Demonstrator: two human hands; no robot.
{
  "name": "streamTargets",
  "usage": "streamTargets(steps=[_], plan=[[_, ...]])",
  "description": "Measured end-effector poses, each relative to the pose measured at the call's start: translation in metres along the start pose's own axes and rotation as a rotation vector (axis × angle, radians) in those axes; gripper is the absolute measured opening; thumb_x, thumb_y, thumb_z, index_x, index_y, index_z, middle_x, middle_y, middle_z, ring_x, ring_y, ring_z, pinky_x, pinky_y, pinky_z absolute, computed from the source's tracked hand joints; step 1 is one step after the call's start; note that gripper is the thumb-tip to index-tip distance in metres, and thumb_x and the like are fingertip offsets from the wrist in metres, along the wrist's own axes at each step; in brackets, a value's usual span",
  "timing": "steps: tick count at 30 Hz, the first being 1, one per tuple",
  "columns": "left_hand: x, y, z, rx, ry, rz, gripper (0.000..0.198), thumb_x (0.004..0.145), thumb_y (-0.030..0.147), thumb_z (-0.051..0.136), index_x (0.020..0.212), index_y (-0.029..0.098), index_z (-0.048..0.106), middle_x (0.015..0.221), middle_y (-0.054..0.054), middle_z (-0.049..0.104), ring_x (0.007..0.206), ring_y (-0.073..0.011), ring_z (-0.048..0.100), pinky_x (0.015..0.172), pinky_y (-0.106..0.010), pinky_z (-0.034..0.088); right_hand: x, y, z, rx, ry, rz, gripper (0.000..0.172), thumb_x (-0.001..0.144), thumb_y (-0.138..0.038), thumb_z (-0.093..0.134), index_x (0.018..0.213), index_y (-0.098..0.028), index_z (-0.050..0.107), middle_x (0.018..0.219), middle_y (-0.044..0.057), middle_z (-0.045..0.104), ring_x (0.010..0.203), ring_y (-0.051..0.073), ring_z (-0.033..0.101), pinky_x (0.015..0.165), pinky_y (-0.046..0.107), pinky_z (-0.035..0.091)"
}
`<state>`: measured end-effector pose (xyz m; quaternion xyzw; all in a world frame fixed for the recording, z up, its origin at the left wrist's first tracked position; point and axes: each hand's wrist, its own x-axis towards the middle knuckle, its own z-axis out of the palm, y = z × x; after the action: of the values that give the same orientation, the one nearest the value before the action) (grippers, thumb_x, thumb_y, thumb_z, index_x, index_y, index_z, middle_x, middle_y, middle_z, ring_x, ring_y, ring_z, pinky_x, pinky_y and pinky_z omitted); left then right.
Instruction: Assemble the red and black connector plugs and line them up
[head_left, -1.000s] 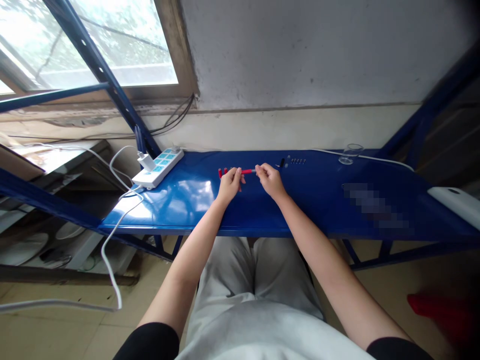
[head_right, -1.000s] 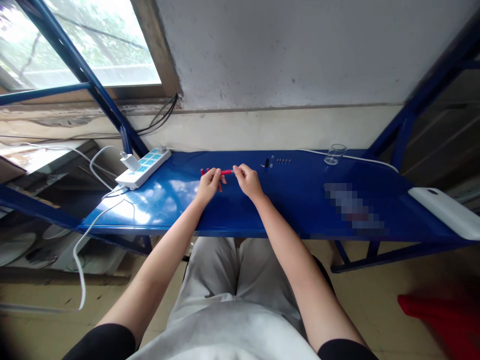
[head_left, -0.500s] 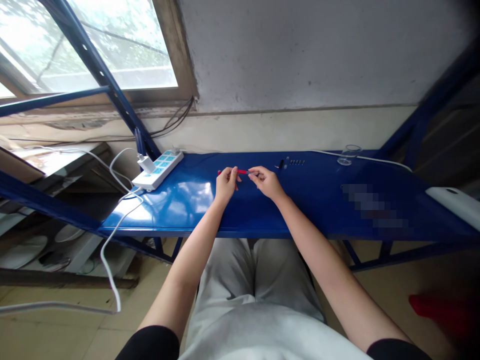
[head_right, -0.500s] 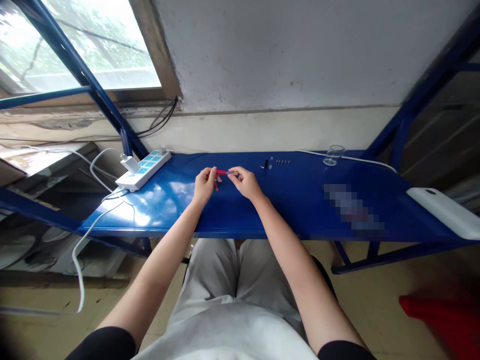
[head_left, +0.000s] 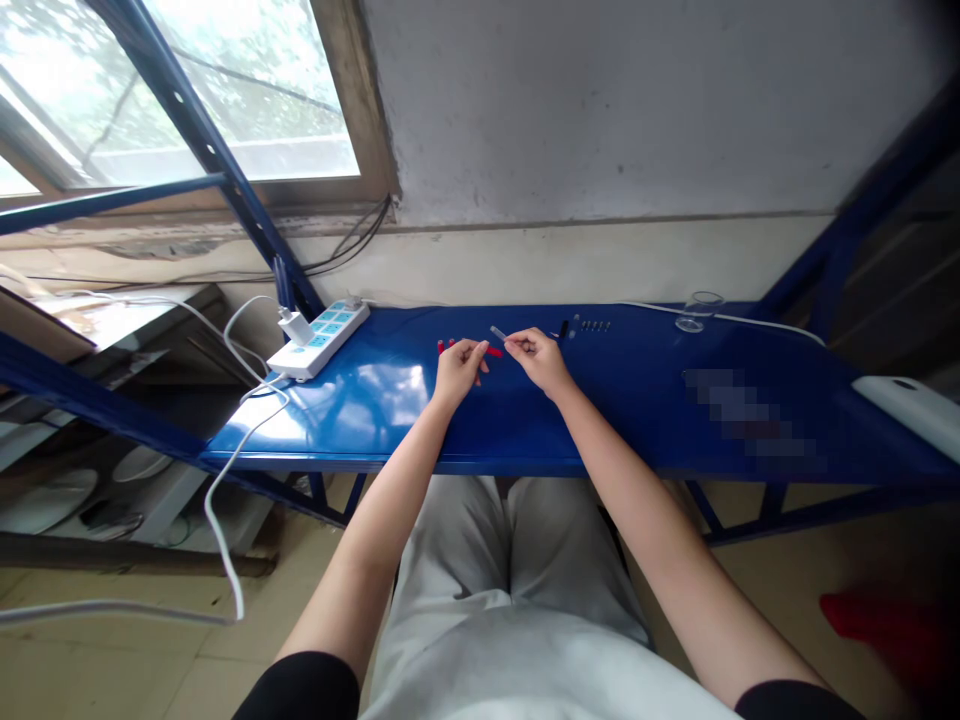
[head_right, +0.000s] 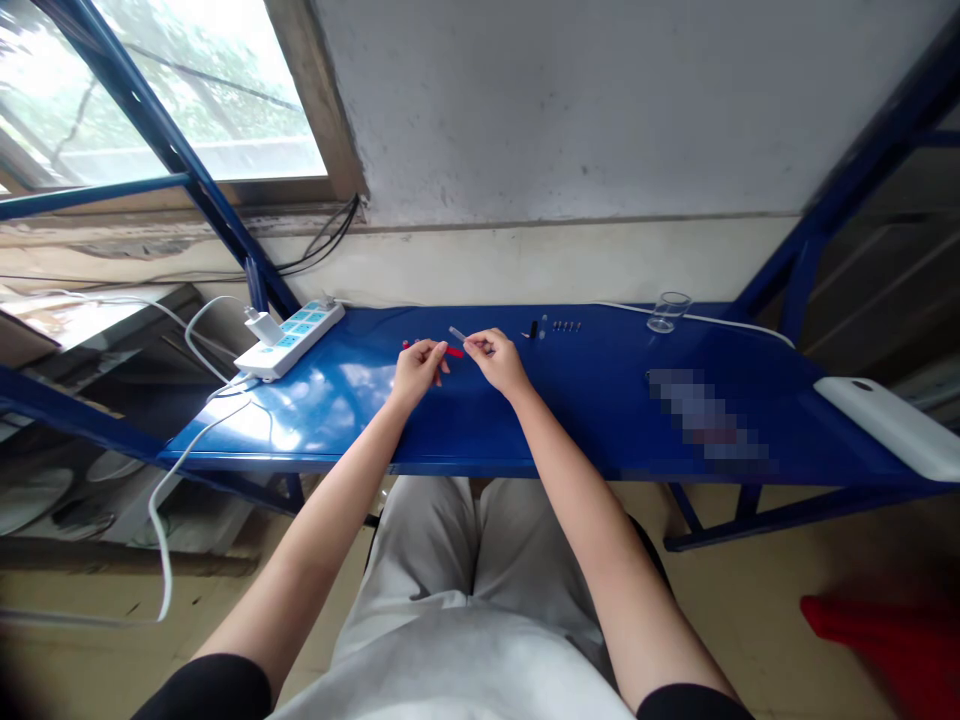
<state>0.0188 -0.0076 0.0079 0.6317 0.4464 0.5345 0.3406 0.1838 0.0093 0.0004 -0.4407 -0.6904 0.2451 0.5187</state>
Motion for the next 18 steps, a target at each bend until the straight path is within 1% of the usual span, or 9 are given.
streamTargets(steps=[2,5,8,10,13,15,18], plan=[[-0.0009,-0.0003,0.0021,-0.025,-0.051,-0.001,0.038,0.078,0.053,0.052,0.074,0.015,0.058,0.054,0.001,0.059,0.033,-0.0060,0.045,0.035,-0.019,0.031,-0.0011,0.0007,0.0032,0.047,-0.051,0.043,0.035,0.076,-0.053,0.054,0.085,-0.019,0.061,0.086,0.006,0.062,0.077,0.016,0.058,0.071,0.031,0.047],[-0.0012,-0.0008,0.0032,-0.054,-0.054,0.007,0.037,0.078,0.052,0.052,0.074,0.015,0.057,0.054,0.001,0.059,0.033,-0.0056,0.045,0.035,-0.019,0.032,-0.0035,-0.0004,0.0070,0.137,-0.139,0.093,0.037,0.072,-0.054,0.058,0.083,-0.018,0.060,0.080,0.005,0.064,0.075,0.016,0.060,0.069,0.031,0.048],[-0.0010,-0.0004,0.0029,-0.073,-0.063,0.012,0.037,0.078,0.051,0.052,0.074,0.015,0.056,0.056,0.000,0.058,0.035,-0.0059,0.047,0.035,-0.019,0.033,-0.0058,-0.0037,0.0086,0.226,-0.226,0.108,0.036,0.070,-0.052,0.061,0.080,-0.018,0.059,0.077,0.005,0.065,0.072,0.016,0.061,0.069,0.031,0.048],[-0.0013,0.0004,0.0029,-0.071,-0.067,0.017,0.036,0.079,0.050,0.052,0.074,0.014,0.056,0.056,0.001,0.056,0.035,-0.0058,0.047,0.035,-0.018,0.033,-0.0069,-0.0061,0.0088,0.267,-0.262,0.104,0.035,0.069,-0.051,0.062,0.079,-0.018,0.058,0.078,0.005,0.066,0.072,0.015,0.061,0.071,0.031,0.048],[-0.0024,0.0016,0.0036,-0.055,-0.083,0.031,0.036,0.081,0.050,0.049,0.075,0.014,0.055,0.056,0.002,0.053,0.035,-0.0049,0.045,0.035,-0.018,0.032,-0.0074,-0.0082,0.0087,0.294,-0.280,0.109,0.035,0.068,-0.051,0.063,0.077,-0.018,0.057,0.077,0.004,0.065,0.072,0.015,0.061,0.071,0.030,0.048],[-0.0031,0.0017,0.0042,-0.046,-0.094,0.040,0.035,0.082,0.049,0.048,0.079,0.015,0.055,0.055,0.003,0.050,0.036,-0.0047,0.044,0.036,-0.017,0.032,-0.0075,-0.0083,0.0087,0.298,-0.287,0.118,0.036,0.066,-0.051,0.065,0.076,-0.018,0.056,0.072,0.002,0.063,0.067,0.013,0.059,0.067,0.029,0.047],[-0.0031,0.0001,0.0044,-0.020,-0.086,0.062,0.030,0.083,0.045,0.049,0.087,0.016,0.054,0.053,0.005,0.046,0.040,-0.0048,0.043,0.041,-0.016,0.034,-0.0078,-0.0070,0.0095,0.285,-0.309,0.128,0.037,0.065,-0.051,0.065,0.076,-0.017,0.055,0.062,-0.002,0.056,0.055,0.010,0.052,0.056,0.025,0.043]])
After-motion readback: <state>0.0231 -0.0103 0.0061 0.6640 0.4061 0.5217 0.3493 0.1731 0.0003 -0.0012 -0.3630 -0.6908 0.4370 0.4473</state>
